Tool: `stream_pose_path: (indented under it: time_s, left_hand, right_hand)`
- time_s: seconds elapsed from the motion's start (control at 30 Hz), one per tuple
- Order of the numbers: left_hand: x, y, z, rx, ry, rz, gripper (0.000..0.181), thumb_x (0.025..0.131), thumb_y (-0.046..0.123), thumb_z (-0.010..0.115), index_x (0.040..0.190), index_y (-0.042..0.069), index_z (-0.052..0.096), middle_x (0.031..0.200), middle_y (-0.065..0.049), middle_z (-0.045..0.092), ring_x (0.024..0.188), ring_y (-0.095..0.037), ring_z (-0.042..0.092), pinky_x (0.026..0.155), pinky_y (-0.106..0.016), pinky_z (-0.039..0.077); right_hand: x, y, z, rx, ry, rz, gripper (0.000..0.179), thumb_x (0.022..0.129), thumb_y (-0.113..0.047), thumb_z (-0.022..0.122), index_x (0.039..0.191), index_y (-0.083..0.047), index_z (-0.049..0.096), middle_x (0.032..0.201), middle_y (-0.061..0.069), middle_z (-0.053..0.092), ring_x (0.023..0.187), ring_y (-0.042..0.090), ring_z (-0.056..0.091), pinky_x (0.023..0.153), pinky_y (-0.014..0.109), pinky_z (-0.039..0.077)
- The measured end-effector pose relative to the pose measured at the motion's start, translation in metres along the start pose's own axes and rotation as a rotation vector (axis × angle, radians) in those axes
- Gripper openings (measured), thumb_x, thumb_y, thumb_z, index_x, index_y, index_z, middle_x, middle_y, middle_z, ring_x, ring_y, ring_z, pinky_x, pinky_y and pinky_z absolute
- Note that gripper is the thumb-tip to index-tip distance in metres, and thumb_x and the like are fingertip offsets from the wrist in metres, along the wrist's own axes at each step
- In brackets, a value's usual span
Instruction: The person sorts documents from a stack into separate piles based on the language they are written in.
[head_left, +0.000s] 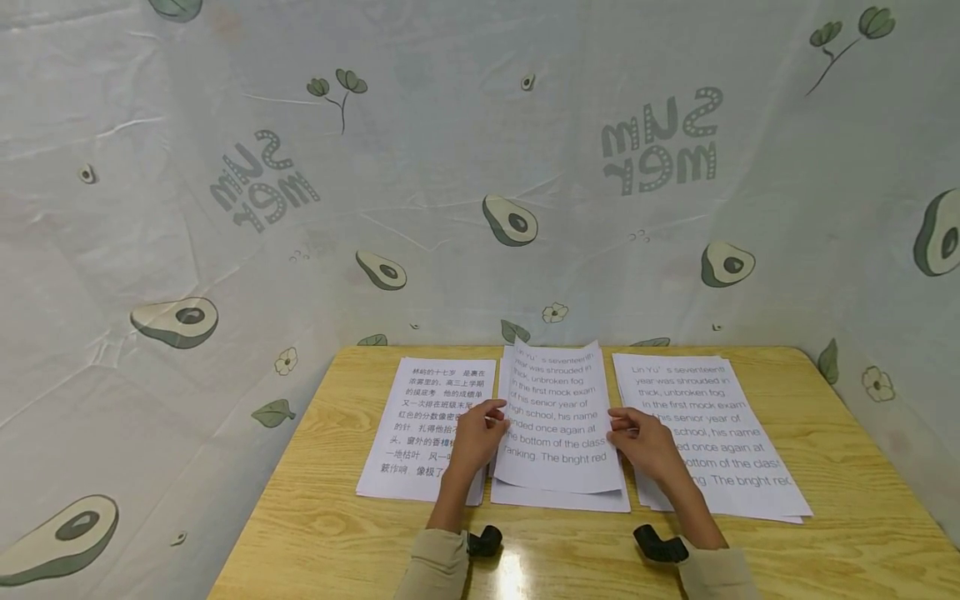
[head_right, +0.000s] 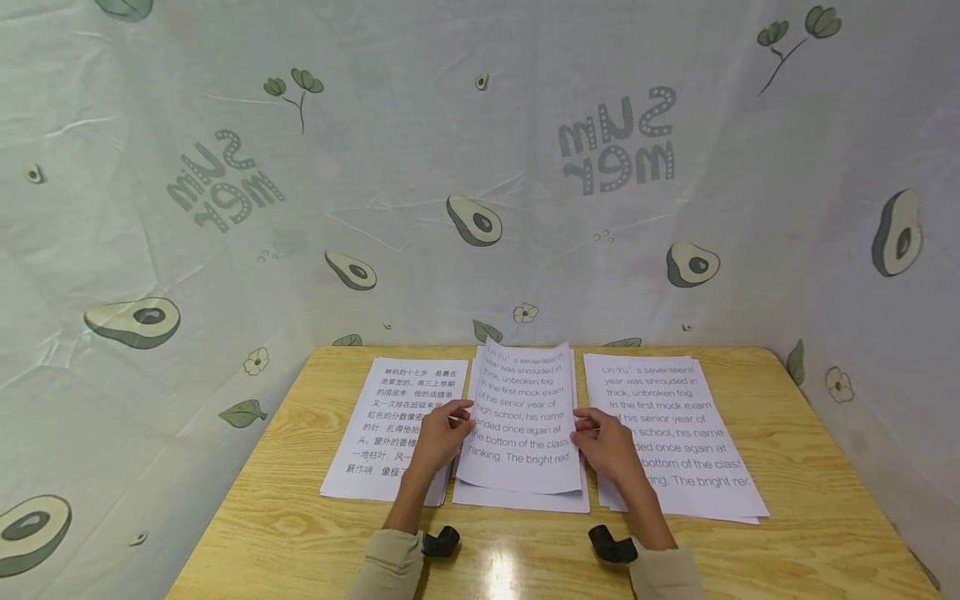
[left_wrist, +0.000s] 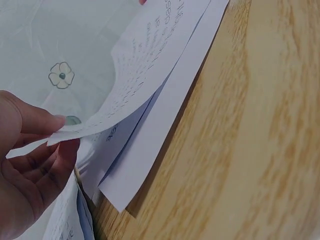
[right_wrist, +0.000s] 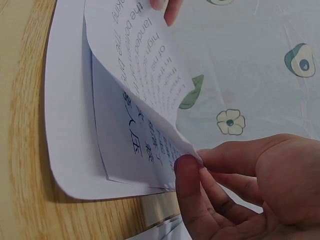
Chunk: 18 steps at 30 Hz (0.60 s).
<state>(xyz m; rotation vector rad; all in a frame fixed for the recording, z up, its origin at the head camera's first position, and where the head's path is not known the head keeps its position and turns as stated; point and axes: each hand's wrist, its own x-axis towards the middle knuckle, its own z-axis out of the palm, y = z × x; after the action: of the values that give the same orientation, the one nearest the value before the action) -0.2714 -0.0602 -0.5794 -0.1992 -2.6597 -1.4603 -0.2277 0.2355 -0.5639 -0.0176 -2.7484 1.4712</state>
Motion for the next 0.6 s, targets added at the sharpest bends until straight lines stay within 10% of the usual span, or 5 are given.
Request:
stream_pose_path:
  time_s: [0.6]
  left_hand:
    - [0.003, -0.003, -0.011, -0.093, 0.057, -0.013, 0.038, 0.094, 0.004, 0.075, 0.132, 0.008, 0.075, 0.108, -0.007, 0.077, 0.089, -0.014, 0.068, 0.075, -0.025, 0.056]
  right_hand:
    - [0.0, 0.003, -0.008, 0.032, 0.022, -0.01, 0.047, 0.101, -0.007, 0.068, 0.146, 0.005, 0.06, 0.129, 0.026, 0.069, 0.117, 0.038, 0.071, 0.076, 0.019, 0.056]
